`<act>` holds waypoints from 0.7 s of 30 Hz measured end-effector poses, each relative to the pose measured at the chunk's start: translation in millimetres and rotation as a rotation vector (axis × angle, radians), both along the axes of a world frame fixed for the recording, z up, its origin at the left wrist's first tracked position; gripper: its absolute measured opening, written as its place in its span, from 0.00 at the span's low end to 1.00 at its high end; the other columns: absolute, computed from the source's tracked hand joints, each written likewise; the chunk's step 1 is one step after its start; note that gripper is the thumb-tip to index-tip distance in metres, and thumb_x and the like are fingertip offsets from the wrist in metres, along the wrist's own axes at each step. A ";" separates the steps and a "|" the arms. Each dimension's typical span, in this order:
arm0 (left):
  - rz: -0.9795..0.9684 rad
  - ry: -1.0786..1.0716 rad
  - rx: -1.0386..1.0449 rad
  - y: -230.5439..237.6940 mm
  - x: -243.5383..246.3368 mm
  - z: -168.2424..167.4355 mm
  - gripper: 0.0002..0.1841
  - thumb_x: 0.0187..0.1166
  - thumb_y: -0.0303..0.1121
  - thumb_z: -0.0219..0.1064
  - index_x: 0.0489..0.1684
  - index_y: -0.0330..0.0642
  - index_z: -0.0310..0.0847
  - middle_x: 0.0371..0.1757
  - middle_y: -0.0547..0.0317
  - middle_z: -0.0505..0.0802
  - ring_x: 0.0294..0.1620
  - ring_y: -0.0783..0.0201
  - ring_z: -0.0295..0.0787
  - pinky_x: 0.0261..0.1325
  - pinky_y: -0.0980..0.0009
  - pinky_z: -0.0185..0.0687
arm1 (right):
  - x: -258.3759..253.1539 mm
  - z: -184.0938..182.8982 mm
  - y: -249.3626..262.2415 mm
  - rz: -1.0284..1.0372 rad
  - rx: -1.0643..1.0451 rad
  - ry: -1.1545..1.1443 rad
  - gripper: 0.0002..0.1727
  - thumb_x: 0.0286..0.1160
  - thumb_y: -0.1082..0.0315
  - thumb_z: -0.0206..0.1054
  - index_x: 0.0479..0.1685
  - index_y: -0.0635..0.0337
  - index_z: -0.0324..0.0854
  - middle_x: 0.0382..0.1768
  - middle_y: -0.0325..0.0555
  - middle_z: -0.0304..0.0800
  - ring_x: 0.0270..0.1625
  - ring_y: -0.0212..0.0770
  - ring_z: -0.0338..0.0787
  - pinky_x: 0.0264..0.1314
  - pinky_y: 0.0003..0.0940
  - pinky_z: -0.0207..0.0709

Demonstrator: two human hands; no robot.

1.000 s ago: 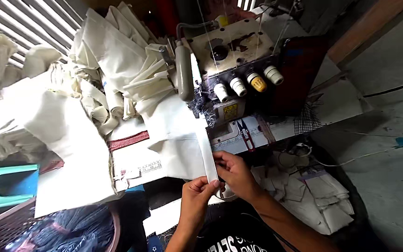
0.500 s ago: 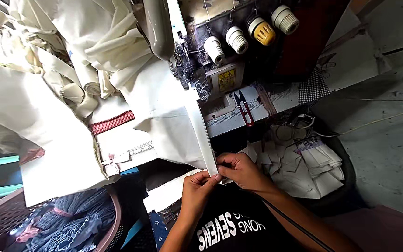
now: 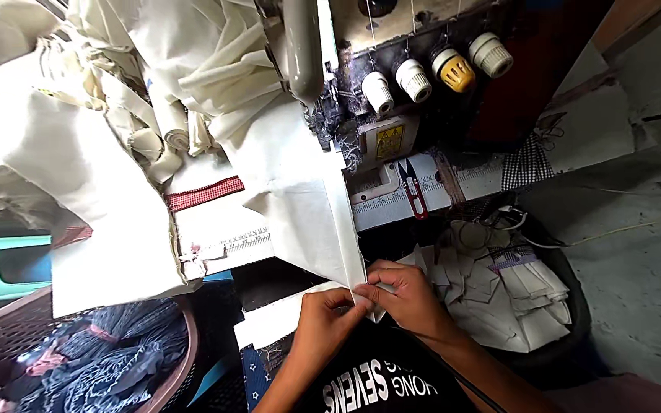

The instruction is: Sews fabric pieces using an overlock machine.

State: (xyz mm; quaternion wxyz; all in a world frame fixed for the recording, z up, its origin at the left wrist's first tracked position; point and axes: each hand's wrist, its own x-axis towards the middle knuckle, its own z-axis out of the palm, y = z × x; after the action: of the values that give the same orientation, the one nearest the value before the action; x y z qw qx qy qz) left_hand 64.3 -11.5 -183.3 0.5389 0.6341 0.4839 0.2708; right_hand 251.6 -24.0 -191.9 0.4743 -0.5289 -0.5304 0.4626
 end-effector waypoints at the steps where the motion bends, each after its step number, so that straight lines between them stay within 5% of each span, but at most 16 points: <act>1: -0.061 0.168 0.180 9.6 -6.8 13.2 0.12 0.74 0.46 0.76 0.31 0.49 0.95 0.31 0.73 0.97 0.34 0.79 0.94 0.43 0.73 0.92 | 1.5 -2.0 0.9 0.007 0.020 0.000 0.14 0.73 0.60 0.76 0.26 0.60 0.92 0.36 0.38 0.94 0.43 0.23 0.90 0.49 0.19 0.83; 5: 0.057 0.163 0.634 58.9 -15.0 75.2 0.12 0.83 0.42 0.68 0.42 0.44 0.93 0.45 0.62 0.97 0.49 0.71 0.94 0.54 0.68 0.91 | 7.1 -4.1 3.2 0.085 0.058 0.063 0.13 0.76 0.61 0.75 0.28 0.61 0.91 0.35 0.38 0.93 0.43 0.24 0.89 0.49 0.20 0.84; 7: 0.045 0.202 0.740 87.1 -6.7 76.9 0.17 0.85 0.45 0.64 0.55 0.42 0.91 0.65 0.55 0.92 0.72 0.62 0.86 0.76 0.58 0.80 | 7.3 5.2 3.0 0.130 0.099 0.112 0.11 0.76 0.63 0.75 0.31 0.62 0.91 0.37 0.40 0.94 0.45 0.26 0.91 0.51 0.22 0.86; 9: 0.026 0.318 0.819 110.7 -0.7 63.5 0.21 0.85 0.45 0.65 0.67 0.40 0.87 0.76 0.49 0.86 0.83 0.53 0.76 0.88 0.46 0.65 | 8.6 18.8 -0.1 0.152 0.133 0.146 0.13 0.78 0.62 0.74 0.29 0.61 0.89 0.39 0.40 0.94 0.47 0.27 0.92 0.50 0.22 0.87; 13: 0.071 0.347 0.889 122.7 -0.8 50.2 0.18 0.82 0.41 0.70 0.62 0.41 0.90 0.71 0.52 0.90 0.81 0.54 0.79 0.88 0.45 0.66 | 12.1 16.8 -2.9 0.138 0.099 0.148 0.13 0.78 0.62 0.74 0.27 0.61 0.88 0.37 0.40 0.93 0.43 0.25 0.90 0.44 0.19 0.84; 21: -0.021 0.372 0.825 162.2 -7.8 58.8 0.20 0.84 0.41 0.66 0.69 0.42 0.87 0.77 0.55 0.87 0.84 0.56 0.75 0.91 0.49 0.61 | 9.1 10.8 37.4 0.011 0.059 0.098 0.10 0.76 0.64 0.74 0.31 0.60 0.91 0.38 0.39 0.93 0.45 0.27 0.91 0.49 0.21 0.86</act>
State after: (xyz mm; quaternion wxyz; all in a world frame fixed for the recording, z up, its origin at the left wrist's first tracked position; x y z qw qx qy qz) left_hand 56.4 150.7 -124.5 0.1474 0.8387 0.4176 0.3169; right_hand 260.7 13.4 -181.1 0.5126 -0.4884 -0.5227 0.4749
